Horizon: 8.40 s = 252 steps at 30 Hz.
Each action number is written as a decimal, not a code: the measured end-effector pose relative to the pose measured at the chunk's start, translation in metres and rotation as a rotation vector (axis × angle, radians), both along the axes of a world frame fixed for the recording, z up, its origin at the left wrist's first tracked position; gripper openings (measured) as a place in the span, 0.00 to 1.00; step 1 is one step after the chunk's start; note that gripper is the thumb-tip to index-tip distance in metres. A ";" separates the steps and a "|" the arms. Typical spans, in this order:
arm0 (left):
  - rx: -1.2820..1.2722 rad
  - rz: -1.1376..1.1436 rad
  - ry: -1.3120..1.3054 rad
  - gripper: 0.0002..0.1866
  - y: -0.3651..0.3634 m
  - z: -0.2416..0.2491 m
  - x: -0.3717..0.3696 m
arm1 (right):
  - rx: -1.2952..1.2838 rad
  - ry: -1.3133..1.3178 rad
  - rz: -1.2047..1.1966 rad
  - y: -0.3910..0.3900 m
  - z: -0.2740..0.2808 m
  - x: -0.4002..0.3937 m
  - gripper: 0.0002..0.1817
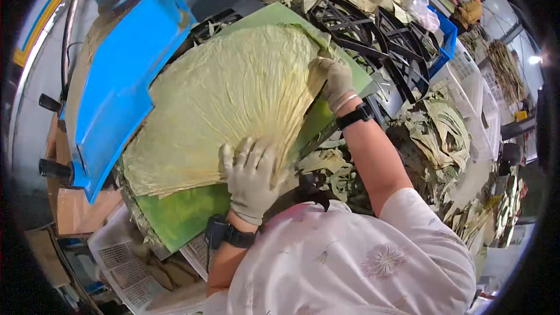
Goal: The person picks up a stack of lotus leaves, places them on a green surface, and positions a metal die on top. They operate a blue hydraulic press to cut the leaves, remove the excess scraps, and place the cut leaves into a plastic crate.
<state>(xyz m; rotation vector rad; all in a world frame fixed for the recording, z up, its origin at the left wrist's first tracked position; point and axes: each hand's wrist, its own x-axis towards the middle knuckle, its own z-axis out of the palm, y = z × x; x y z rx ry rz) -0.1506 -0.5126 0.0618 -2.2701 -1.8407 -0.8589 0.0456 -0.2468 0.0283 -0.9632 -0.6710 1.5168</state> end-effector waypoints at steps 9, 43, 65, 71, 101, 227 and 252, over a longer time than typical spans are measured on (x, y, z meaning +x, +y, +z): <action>-0.023 0.024 0.054 0.24 0.004 0.001 0.006 | 1.216 -1.626 0.323 -0.060 0.070 -0.057 0.33; -0.005 0.075 -0.002 0.23 0.004 0.002 0.011 | 0.985 -1.323 -0.267 0.078 0.087 0.066 0.15; 0.086 0.089 -0.136 0.22 -0.003 -0.010 0.005 | 0.469 -0.922 0.349 0.165 0.077 0.127 0.16; 0.080 0.089 -0.151 0.22 -0.004 -0.018 0.007 | 1.106 -1.162 0.643 0.026 0.130 0.001 0.15; 0.073 -0.001 -0.160 0.19 0.009 0.003 0.002 | 1.343 -1.049 0.640 0.022 0.100 -0.073 0.17; -0.050 0.432 0.207 0.08 0.067 0.019 -0.047 | 1.119 -1.228 0.588 -0.009 0.062 -0.039 0.14; 0.705 1.087 0.314 0.27 -0.068 0.140 -0.313 | 1.078 -1.188 0.580 -0.005 0.046 -0.039 0.15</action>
